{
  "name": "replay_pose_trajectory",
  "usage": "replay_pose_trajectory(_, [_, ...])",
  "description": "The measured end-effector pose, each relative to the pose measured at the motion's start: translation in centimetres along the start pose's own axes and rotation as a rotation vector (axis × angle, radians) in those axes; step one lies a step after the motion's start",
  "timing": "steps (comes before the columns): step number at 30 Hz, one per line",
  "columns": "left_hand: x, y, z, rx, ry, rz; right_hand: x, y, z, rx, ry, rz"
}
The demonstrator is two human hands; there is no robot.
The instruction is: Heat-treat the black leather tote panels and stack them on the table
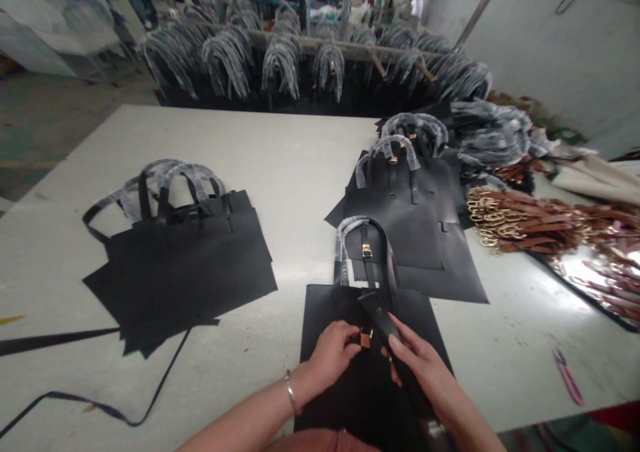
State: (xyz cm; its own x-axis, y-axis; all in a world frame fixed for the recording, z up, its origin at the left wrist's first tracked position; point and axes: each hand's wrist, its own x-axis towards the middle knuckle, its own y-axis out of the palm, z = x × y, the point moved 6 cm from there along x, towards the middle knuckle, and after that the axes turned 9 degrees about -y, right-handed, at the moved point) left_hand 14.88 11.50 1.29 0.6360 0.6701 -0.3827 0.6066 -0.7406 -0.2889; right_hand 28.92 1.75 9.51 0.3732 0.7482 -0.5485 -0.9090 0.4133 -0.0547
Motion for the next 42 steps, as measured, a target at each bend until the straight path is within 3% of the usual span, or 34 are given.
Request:
replay_pose_trajectory(3, [0.1,-3.7,0.2,0.309,0.069,-0.226,0.3,0.0,0.0,0.007,0.012,0.031])
replay_pose_trajectory(6, [0.9,-7.9,0.6,0.539,-0.037,-0.484,0.3,0.0,-0.8,0.007,0.022,0.061])
replay_pose_trajectory(8, [1.8,-9.4,0.6,0.648,-0.097,-0.517,0.4,0.4,-1.6,-0.004,0.018,0.082])
replay_pose_trajectory(11, [3.4,-9.7,0.3,0.685,-0.1,-0.437,0.5,1.2,-2.2,-0.01,-0.002,0.116])
replay_pose_trajectory(14, [4.4,-9.2,0.8,0.47,-0.147,-0.342,0.4,1.5,-1.9,0.012,-0.047,0.127])
replay_pose_trajectory(16, [4.2,-8.9,1.9,0.162,-0.225,-0.304,0.0,0.8,-1.7,0.031,-0.065,0.098])
replay_pose_trajectory(19, [3.1,-7.5,3.3,-0.39,-0.32,-0.196,-0.8,-1.1,-1.8,0.066,-0.07,0.019])
replay_pose_trajectory(22, [1.7,-6.3,3.0,-0.72,-0.371,-0.039,-1.5,-3.6,-2.2,0.109,-0.07,-0.102])
replay_pose_trajectory(25, [1.0,-7.3,0.6,-0.827,-0.388,0.008,-2.3,-6.0,-2.8,0.14,-0.069,-0.25])
replay_pose_trajectory(29, [0.5,-12.2,-4.2,-0.839,-0.374,-0.131,-3.6,-8.4,-3.6,0.166,-0.051,-0.401])
replay_pose_trajectory(32, [-0.9,-17.0,-9.2,-0.806,-0.272,-0.224,-4.6,-9.3,-3.9,0.185,-0.045,-0.457])
replay_pose_trajectory(35, [-2.8,-19.6,-15.5,-0.728,-0.12,-0.136,-5.3,-9.8,-4.1,0.206,-0.049,-0.476])
replay_pose_trajectory(37, [-3.4,-18.7,-19.4,-0.581,-0.03,0.045,-5.8,-10.1,-4.1,0.215,-0.051,-0.491])
replay_pose_trajectory(39, [-3.0,-15.4,-21.6,-0.344,0.057,0.264,-6.2,-10.4,-4.1,0.215,-0.054,-0.511])
replay_pose_trajectory(40, [-2.5,-13.0,-21.8,-0.203,0.103,0.361,-6.3,-10.6,-4.1,0.212,-0.056,-0.519])
replay_pose_trajectory(42, [-0.8,-7.7,-19.9,0.087,0.185,0.475,-6.6,-10.9,-4.1,0.205,-0.053,-0.521])
